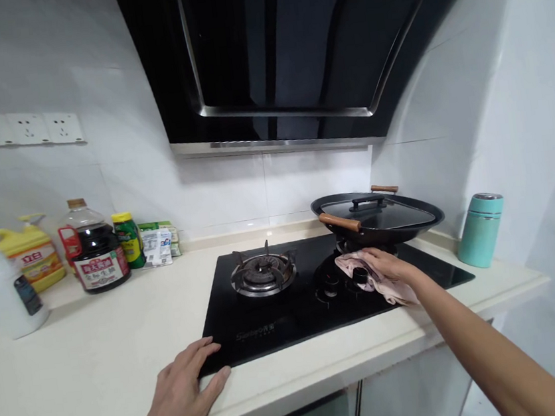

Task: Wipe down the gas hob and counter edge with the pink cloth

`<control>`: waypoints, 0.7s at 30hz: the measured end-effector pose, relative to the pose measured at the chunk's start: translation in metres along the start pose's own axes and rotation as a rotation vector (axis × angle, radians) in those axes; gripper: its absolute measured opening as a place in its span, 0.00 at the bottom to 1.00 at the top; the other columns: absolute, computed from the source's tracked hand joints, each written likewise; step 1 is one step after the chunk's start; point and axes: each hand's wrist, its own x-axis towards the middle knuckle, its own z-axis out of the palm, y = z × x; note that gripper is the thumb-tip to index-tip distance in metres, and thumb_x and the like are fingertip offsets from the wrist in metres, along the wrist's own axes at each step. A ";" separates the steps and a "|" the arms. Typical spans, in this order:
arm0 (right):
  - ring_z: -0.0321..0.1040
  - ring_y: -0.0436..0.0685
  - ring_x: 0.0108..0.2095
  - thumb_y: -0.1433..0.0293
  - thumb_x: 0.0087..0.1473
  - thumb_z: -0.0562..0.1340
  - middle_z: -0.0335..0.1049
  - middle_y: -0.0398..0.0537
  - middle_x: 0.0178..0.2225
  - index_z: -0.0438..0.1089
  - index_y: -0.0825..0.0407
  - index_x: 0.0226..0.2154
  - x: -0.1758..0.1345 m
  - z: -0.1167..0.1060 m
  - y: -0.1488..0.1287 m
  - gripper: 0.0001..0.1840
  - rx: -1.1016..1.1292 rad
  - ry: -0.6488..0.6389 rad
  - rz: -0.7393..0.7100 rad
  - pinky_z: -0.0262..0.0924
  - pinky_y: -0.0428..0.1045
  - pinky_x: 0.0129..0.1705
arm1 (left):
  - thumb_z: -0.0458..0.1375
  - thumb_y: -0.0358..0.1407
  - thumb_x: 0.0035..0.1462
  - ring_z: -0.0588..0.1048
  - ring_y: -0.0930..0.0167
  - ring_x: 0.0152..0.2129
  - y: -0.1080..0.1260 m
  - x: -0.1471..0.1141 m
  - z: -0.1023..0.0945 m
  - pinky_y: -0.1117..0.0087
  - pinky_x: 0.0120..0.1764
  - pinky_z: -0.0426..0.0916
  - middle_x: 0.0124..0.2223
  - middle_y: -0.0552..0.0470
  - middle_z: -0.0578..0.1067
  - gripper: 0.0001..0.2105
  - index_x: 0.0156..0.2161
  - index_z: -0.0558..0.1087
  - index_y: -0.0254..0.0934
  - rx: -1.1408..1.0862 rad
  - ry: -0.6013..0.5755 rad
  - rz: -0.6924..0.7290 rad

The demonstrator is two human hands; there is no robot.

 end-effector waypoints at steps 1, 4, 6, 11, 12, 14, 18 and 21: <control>0.70 0.63 0.54 0.45 0.68 0.46 0.71 0.56 0.55 0.68 0.44 0.62 -0.002 -0.003 0.003 0.33 -0.010 -0.005 0.010 0.61 0.54 0.54 | 0.57 0.52 0.62 0.74 0.58 0.57 -0.001 -0.001 0.000 0.52 0.59 0.67 0.60 0.48 0.76 0.20 0.53 0.78 0.47 0.008 -0.006 0.001; 0.69 0.68 0.54 0.44 0.63 0.54 0.71 0.61 0.54 0.70 0.46 0.60 -0.005 -0.006 0.007 0.33 -0.062 -0.032 0.043 0.60 0.58 0.55 | 0.56 0.52 0.62 0.74 0.58 0.58 -0.002 -0.002 0.002 0.52 0.59 0.67 0.61 0.48 0.76 0.20 0.54 0.77 0.48 0.029 -0.013 0.008; 0.71 0.68 0.53 0.44 0.62 0.56 0.73 0.60 0.53 0.71 0.46 0.59 -0.001 -0.005 0.003 0.32 -0.088 -0.060 0.047 0.61 0.57 0.54 | 0.56 0.53 0.62 0.73 0.58 0.58 -0.002 -0.003 0.002 0.52 0.59 0.67 0.61 0.48 0.76 0.20 0.53 0.77 0.49 0.043 -0.004 0.006; 0.72 0.64 0.54 0.49 0.64 0.58 0.74 0.54 0.55 0.73 0.44 0.57 0.024 0.001 -0.019 0.27 -0.137 -0.137 0.015 0.63 0.52 0.51 | 0.57 0.54 0.62 0.74 0.58 0.57 -0.002 -0.004 0.002 0.54 0.58 0.68 0.61 0.49 0.76 0.20 0.53 0.78 0.49 0.057 -0.003 0.007; 0.72 0.65 0.54 0.49 0.63 0.59 0.74 0.54 0.55 0.74 0.44 0.56 0.030 0.002 -0.024 0.26 -0.148 -0.149 0.012 0.63 0.52 0.51 | 0.57 0.54 0.62 0.74 0.58 0.58 -0.002 -0.004 0.002 0.54 0.58 0.68 0.61 0.49 0.76 0.20 0.54 0.77 0.49 0.059 -0.007 0.005; 0.73 0.65 0.53 0.47 0.61 0.61 0.75 0.55 0.55 0.75 0.45 0.55 0.040 0.004 -0.032 0.28 -0.166 -0.174 0.019 0.64 0.52 0.50 | 0.57 0.54 0.62 0.73 0.57 0.58 -0.001 -0.005 0.002 0.53 0.58 0.67 0.61 0.49 0.75 0.21 0.54 0.77 0.50 0.060 -0.013 0.000; 0.75 0.67 0.50 0.44 0.58 0.61 0.76 0.61 0.51 0.77 0.50 0.51 0.056 0.007 -0.048 0.31 -0.188 -0.203 0.036 0.65 0.54 0.48 | 0.57 0.54 0.61 0.74 0.57 0.58 0.000 -0.005 0.002 0.53 0.58 0.68 0.61 0.50 0.75 0.21 0.54 0.77 0.50 0.053 -0.003 -0.006; 0.74 0.68 0.51 0.44 0.58 0.61 0.76 0.65 0.49 0.78 0.53 0.48 0.057 0.012 -0.058 0.32 -0.194 -0.190 0.010 0.64 0.55 0.50 | 0.57 0.54 0.61 0.74 0.57 0.57 -0.001 -0.004 0.003 0.53 0.58 0.68 0.61 0.49 0.76 0.21 0.53 0.78 0.50 0.056 0.005 0.000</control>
